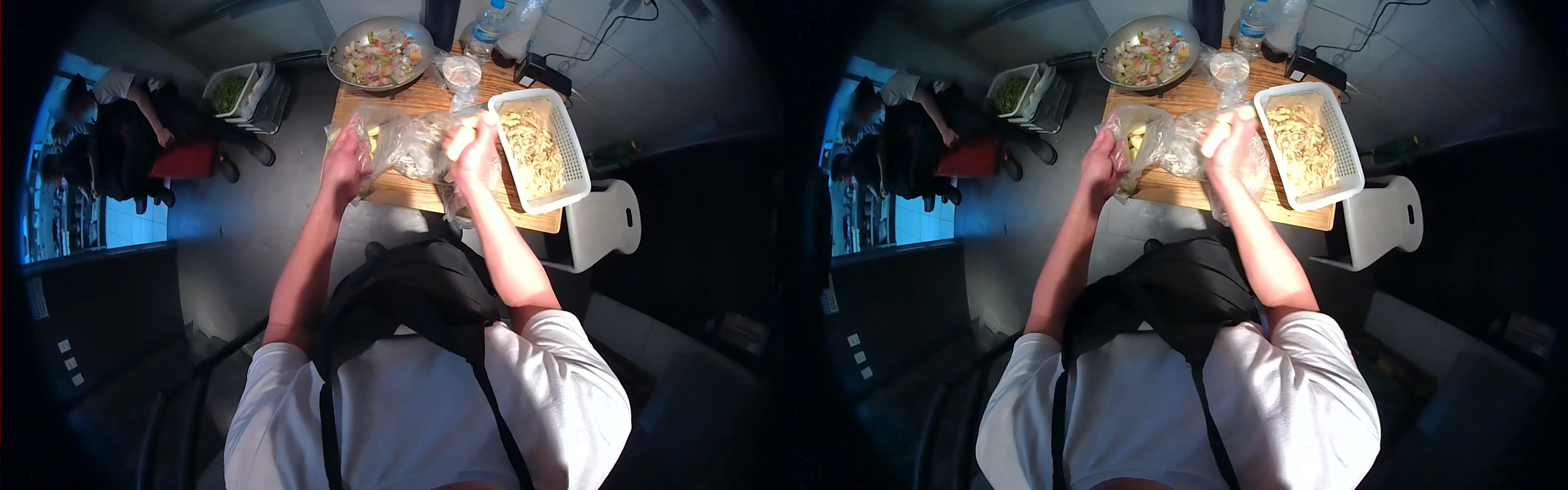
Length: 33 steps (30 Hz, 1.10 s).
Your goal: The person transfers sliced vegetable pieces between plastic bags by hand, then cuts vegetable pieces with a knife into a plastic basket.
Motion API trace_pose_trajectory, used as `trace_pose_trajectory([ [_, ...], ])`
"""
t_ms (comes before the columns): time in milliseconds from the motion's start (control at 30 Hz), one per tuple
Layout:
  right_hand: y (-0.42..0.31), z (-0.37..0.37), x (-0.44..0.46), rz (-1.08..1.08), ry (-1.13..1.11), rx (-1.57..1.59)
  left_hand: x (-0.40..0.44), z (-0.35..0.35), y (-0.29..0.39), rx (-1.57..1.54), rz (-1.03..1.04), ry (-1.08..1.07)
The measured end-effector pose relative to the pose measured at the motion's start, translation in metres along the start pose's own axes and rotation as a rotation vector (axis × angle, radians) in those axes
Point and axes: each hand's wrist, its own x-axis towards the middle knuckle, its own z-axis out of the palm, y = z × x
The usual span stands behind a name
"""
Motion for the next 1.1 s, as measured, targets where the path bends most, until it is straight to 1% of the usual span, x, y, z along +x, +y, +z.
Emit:
trace_pose_trajectory([
  [33,0.013,0.026,-0.004,-0.021,0.041,0.033,0.000,0.000,0.000,0.010,-0.010,0.012],
  [67,0.029,0.045,-0.003,-0.083,0.012,-0.043,0.000,0.001,-0.001,0.021,-0.020,0.024],
  [100,0.045,0.055,-0.005,-0.104,-0.094,-0.175,0.000,0.003,0.000,0.010,-0.011,0.022],
  [133,0.061,0.065,-0.010,-0.255,-0.196,-0.476,-0.001,0.006,0.001,-0.001,0.000,0.022],
  [167,0.099,0.059,-0.004,-0.182,-0.334,-0.577,-0.002,0.007,0.002,-0.014,0.013,0.024],
  [267,0.119,0.054,-0.018,0.023,-0.463,-0.628,0.004,0.001,0.005,-0.099,0.082,0.009],
  [300,0.116,0.053,-0.020,-0.005,-0.448,-0.629,0.004,-0.002,0.006,-0.096,0.091,-0.009],
  [367,0.095,0.050,-0.024,0.025,-0.488,-0.656,0.002,-0.011,0.007,-0.092,0.101,-0.043],
  [400,0.082,0.048,-0.026,0.042,-0.504,-0.666,0.000,-0.010,0.006,-0.097,0.100,-0.023],
  [433,0.070,0.043,-0.025,-0.046,-0.469,-0.715,-0.003,-0.005,0.008,-0.099,0.101,-0.006],
  [500,0.061,0.017,-0.009,-0.147,-0.357,-0.532,-0.004,-0.001,0.010,-0.099,0.092,0.013],
  [533,0.049,0.000,-0.002,-0.189,-0.226,-0.619,-0.005,-0.002,0.010,-0.095,0.080,0.021],
  [567,0.043,-0.023,0.008,-0.246,-0.152,-0.659,-0.005,-0.005,0.012,-0.094,0.069,0.029],
  [600,0.025,-0.037,0.004,-0.290,-0.029,-0.912,-0.002,-0.010,0.008,-0.105,0.075,-0.002],
  [633,0.028,-0.063,0.011,-0.370,-0.015,-1.066,0.002,-0.018,0.002,-0.113,0.080,-0.032],
  [667,0.030,-0.091,0.014,-0.324,-0.120,-1.345,0.004,-0.021,-0.001,-0.119,0.087,-0.065],
  [733,0.042,-0.125,0.008,-0.230,-0.376,-1.577,0.006,-0.017,-0.002,-0.085,0.083,-0.029],
  [800,0.051,-0.135,-0.009,-0.261,-0.422,-1.671,0.009,-0.012,-0.005,-0.074,0.074,-0.021],
  [833,0.053,-0.134,-0.013,-0.209,-0.423,-1.641,0.010,-0.012,-0.007,-0.080,0.070,-0.025],
  [933,0.062,-0.144,-0.009,-0.267,-0.462,-1.648,0.008,-0.011,-0.007,-0.081,0.044,-0.023],
  [1033,0.060,-0.146,-0.012,-0.400,-0.329,-1.548,0.000,-0.003,0.002,-0.090,0.050,0.005],
  [1067,0.060,-0.143,-0.012,-0.331,-0.172,-1.403,-0.003,0.000,0.003,-0.099,0.063,0.023],
  [1100,0.052,-0.124,-0.016,-0.258,-0.029,-1.253,-0.004,-0.002,0.002,-0.093,0.079,0.005],
])
